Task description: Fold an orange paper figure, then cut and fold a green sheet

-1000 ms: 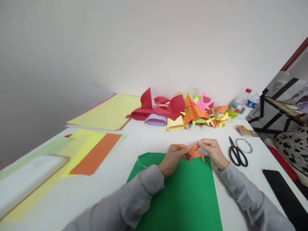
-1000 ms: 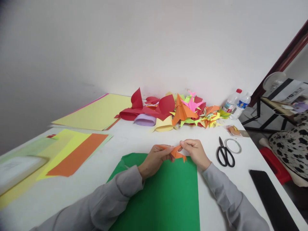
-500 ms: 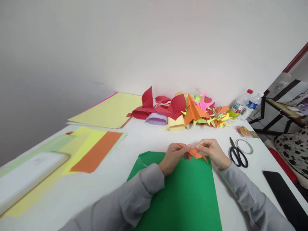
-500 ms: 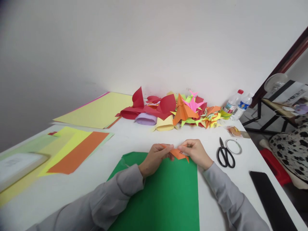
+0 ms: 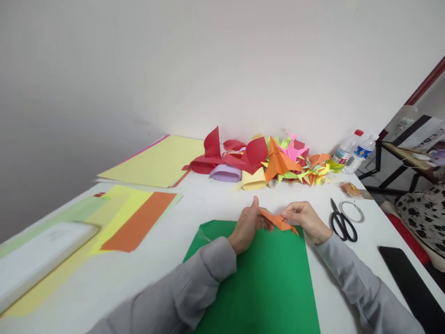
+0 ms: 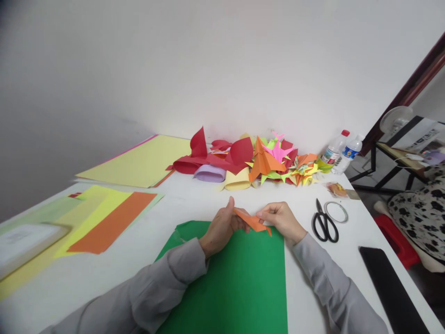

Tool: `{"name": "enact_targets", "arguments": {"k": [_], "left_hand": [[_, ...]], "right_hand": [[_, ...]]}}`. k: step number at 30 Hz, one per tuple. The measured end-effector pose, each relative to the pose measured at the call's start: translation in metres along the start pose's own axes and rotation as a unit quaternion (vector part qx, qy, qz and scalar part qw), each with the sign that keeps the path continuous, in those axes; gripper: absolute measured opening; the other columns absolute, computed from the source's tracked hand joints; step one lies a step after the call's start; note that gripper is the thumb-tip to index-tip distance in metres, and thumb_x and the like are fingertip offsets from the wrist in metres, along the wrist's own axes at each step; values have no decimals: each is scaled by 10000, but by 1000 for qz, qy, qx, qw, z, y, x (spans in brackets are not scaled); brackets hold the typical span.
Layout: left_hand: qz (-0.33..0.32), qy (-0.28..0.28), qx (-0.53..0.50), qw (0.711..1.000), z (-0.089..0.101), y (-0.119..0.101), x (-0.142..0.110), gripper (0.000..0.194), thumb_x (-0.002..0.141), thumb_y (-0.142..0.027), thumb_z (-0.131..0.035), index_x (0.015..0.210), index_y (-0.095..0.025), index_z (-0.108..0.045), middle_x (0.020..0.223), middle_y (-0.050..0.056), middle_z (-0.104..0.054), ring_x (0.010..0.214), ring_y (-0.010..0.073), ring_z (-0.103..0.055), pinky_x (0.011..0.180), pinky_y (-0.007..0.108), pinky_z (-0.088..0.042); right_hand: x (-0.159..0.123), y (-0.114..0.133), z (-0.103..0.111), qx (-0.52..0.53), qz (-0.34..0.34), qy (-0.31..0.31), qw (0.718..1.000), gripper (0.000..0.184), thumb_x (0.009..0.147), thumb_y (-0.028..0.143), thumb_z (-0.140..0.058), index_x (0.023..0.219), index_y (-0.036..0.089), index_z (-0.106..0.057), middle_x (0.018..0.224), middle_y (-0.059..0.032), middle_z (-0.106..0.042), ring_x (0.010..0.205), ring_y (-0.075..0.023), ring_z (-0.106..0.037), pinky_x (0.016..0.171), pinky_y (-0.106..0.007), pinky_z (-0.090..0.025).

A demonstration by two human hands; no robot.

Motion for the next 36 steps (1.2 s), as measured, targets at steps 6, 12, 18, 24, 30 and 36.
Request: {"name": "enact_targets", "arguments": {"k": [6,12,18,24,30,36], "left_hand": [[-7,-33,8,999,9,1,2,707,780,-734,-470,608,-87,-700,539,97,-647,461,167,-574,516,298,-446],[4,-113,-53,992,30,1,6,628,774,-691,-538,641,-96,-688,546,74,-641,449,147,-566,484,282,-460],[59,59,-109,990,-11,7,-1,630,655,-738,-622,750,-117,-669,727,77,-666,528,174,-609,424,295,-494],[25,55,31,998,-16,8,-8,347,685,-438,-774,668,-115,-649,556,19,-605,460,128,-567,460,260,-485],[36,10,-9,999,-2,7,-2,337,672,-414,-788,717,-89,-712,577,59,-662,496,126,-593,493,244,-483],[26,-10,-83,996,3,3,-2,456,596,-207,-846,1031,-152,-721,876,81,-731,659,144,-651,578,259,-523]], "right_hand": [[1,3,-1,-7,9,11,1000,273,602,418,-817,583,168,-711,564,-7,-681,558,-126,-583,624,-273,-448],[3,5,8,-8,17,-4,1000,285,571,427,-834,562,175,-702,549,2,-673,546,-119,-574,623,-271,-440],[4,12,17,11,56,-50,997,276,600,430,-825,619,179,-711,574,3,-678,528,-117,-565,577,-264,-437],[2,11,5,0,63,-25,998,319,626,476,-800,672,176,-704,618,2,-686,562,-132,-579,581,-269,-446],[-1,21,29,4,131,-132,983,423,792,593,-607,845,188,-716,764,-35,-699,801,-186,-629,792,-328,-449],[1,6,39,18,101,-188,977,369,722,557,-686,782,193,-678,767,-23,-682,784,-187,-605,746,-312,-430]]}}
Point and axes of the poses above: each hand's wrist, its own x-axis towards the middle knuckle, its own z-axis out of the back of the hand, y = z × x, the point moved 9 cm from there along x, towards the middle knuckle
